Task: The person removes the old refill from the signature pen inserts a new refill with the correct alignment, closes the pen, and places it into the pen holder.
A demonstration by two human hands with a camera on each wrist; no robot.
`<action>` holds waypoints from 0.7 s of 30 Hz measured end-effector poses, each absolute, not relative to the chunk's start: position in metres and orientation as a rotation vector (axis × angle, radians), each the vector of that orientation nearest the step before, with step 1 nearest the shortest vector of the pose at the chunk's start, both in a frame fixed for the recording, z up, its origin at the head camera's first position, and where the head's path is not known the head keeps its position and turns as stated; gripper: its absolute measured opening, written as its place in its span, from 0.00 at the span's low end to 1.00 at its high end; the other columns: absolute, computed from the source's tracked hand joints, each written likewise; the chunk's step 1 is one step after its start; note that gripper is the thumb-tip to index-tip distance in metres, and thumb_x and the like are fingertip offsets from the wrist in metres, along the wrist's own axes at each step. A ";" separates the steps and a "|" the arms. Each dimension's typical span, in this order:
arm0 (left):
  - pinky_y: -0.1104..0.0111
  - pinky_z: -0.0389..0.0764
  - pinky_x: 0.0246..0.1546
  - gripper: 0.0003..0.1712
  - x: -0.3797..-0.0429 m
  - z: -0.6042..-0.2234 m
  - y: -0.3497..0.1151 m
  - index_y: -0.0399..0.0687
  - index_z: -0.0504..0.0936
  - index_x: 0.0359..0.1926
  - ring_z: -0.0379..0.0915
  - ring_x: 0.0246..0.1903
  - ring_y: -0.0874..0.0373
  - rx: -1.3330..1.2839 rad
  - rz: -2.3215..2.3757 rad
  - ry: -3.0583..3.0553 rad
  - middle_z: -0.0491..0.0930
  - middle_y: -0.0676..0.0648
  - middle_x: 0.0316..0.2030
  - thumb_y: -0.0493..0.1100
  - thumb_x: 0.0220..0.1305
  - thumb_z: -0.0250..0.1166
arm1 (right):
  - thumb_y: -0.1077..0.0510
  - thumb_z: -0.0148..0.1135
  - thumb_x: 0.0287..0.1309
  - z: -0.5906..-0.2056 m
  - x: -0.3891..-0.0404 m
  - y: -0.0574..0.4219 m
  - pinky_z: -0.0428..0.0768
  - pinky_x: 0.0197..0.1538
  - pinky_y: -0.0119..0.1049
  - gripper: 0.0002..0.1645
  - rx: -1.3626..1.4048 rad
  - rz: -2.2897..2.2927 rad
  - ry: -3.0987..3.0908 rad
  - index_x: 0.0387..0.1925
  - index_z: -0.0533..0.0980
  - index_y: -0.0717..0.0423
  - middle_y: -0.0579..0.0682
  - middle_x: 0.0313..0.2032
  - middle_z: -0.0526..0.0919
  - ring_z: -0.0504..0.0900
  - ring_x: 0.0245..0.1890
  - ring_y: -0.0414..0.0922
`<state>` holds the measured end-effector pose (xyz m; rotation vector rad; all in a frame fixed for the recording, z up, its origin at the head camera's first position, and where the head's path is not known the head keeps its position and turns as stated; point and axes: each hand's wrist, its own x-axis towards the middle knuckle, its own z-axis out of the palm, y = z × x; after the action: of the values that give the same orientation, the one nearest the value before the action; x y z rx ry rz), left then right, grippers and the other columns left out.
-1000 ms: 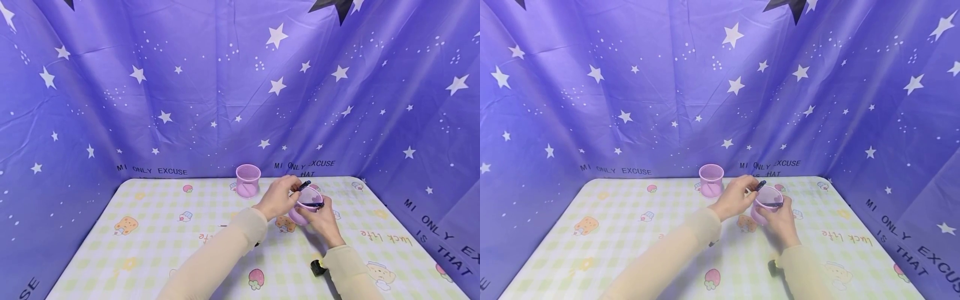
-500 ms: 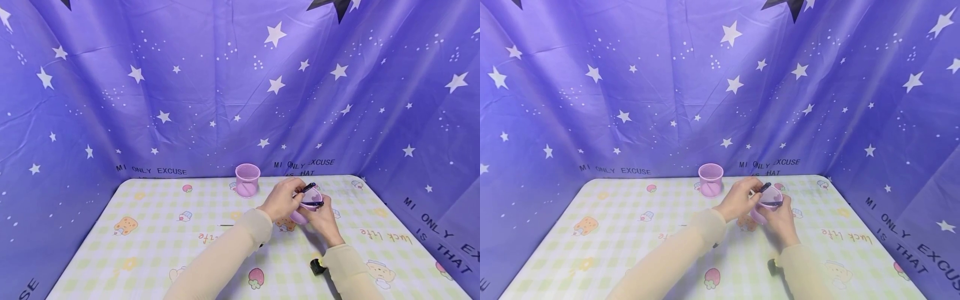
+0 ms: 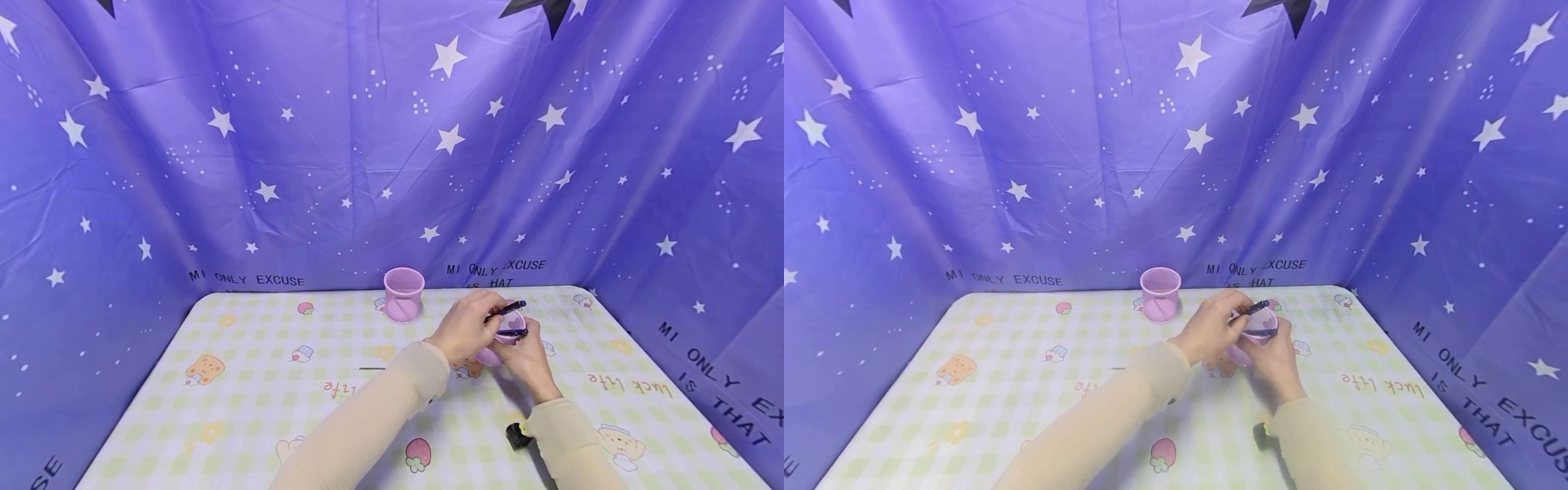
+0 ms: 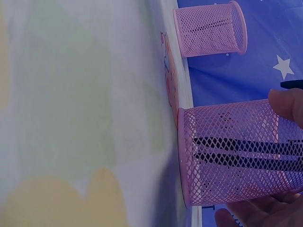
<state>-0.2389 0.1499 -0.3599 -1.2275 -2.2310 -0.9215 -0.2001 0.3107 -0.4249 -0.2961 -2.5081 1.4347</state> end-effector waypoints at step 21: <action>0.79 0.76 0.41 0.12 -0.248 -0.360 0.145 0.42 0.80 0.43 0.75 0.36 0.68 -1.161 -1.294 -2.068 0.81 0.50 0.38 0.33 0.57 0.66 | 0.41 0.74 0.44 -0.425 -0.199 0.311 0.59 0.64 0.58 0.67 -0.316 1.472 -2.511 0.69 0.40 0.62 0.70 0.63 0.60 0.62 0.63 0.64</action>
<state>-0.2484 0.1447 -0.3601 -1.1607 -2.0684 -1.2937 -0.1995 0.3107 -0.4250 -0.3157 -2.5106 1.4717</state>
